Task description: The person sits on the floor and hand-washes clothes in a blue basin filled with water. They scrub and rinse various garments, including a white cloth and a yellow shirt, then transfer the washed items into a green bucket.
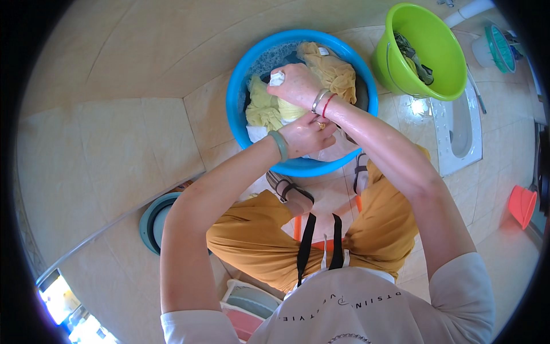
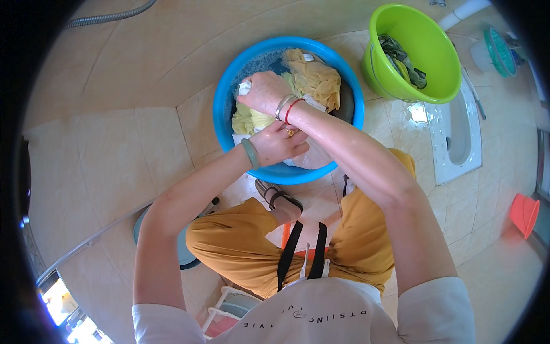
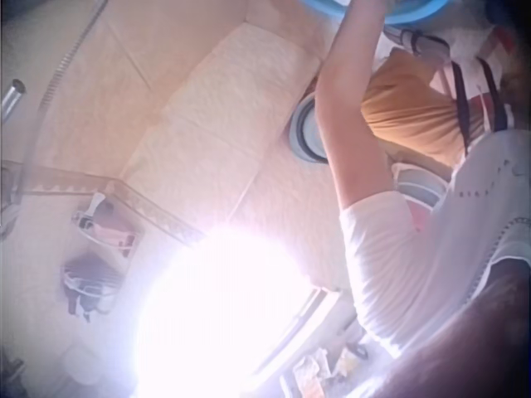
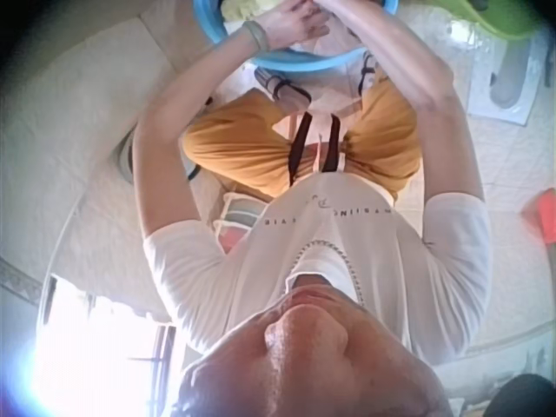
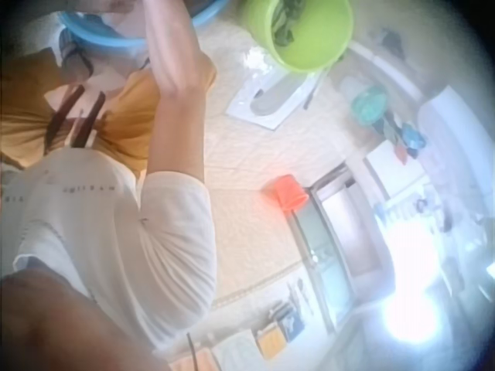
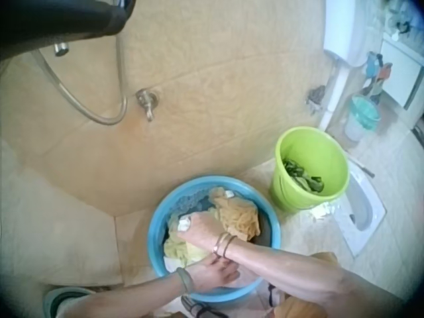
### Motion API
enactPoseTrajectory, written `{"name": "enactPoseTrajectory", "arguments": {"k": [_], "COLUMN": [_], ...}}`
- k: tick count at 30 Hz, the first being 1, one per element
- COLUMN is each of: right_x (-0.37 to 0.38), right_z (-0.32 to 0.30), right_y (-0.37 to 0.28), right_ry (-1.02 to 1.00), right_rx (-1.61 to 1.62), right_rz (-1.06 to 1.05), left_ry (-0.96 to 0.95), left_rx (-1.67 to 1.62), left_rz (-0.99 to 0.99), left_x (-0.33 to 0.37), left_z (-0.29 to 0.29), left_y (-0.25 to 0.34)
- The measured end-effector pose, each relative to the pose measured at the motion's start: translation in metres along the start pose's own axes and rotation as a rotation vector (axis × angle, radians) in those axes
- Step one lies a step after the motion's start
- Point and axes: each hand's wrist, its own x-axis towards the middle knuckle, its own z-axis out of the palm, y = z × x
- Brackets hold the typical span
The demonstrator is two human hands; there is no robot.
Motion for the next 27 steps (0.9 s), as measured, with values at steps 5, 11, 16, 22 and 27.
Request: {"name": "enactPoseTrajectory", "arguments": {"k": [5, 11, 16, 22, 27], "right_x": [0.002, 0.004, 0.006, 0.012, 0.022], "right_z": [0.011, 0.019, 0.027, 0.036, 0.027], "right_y": [0.006, 0.008, 0.018, 0.024, 0.039], "right_ry": [0.055, 0.021, 0.017, 0.015, 0.035], "right_rx": [-0.066, -0.137, -0.207, -0.207, -0.032], "right_rz": [-0.015, 0.026, 0.014, 0.024, 0.142], "left_ry": [-0.098, -0.406, -0.342, -0.189, -0.309], "left_rx": [-0.035, -0.227, -0.169, -0.922, -0.247], "left_rz": [-0.017, -0.061, -0.062, -0.35, -0.06], "left_x": [-0.003, 0.008, 0.014, 0.01, 0.007], "left_z": [0.022, 0.045, 0.057, 0.076, 0.035], "left_y": [0.006, 0.01, 0.016, 0.019, 0.008]}}
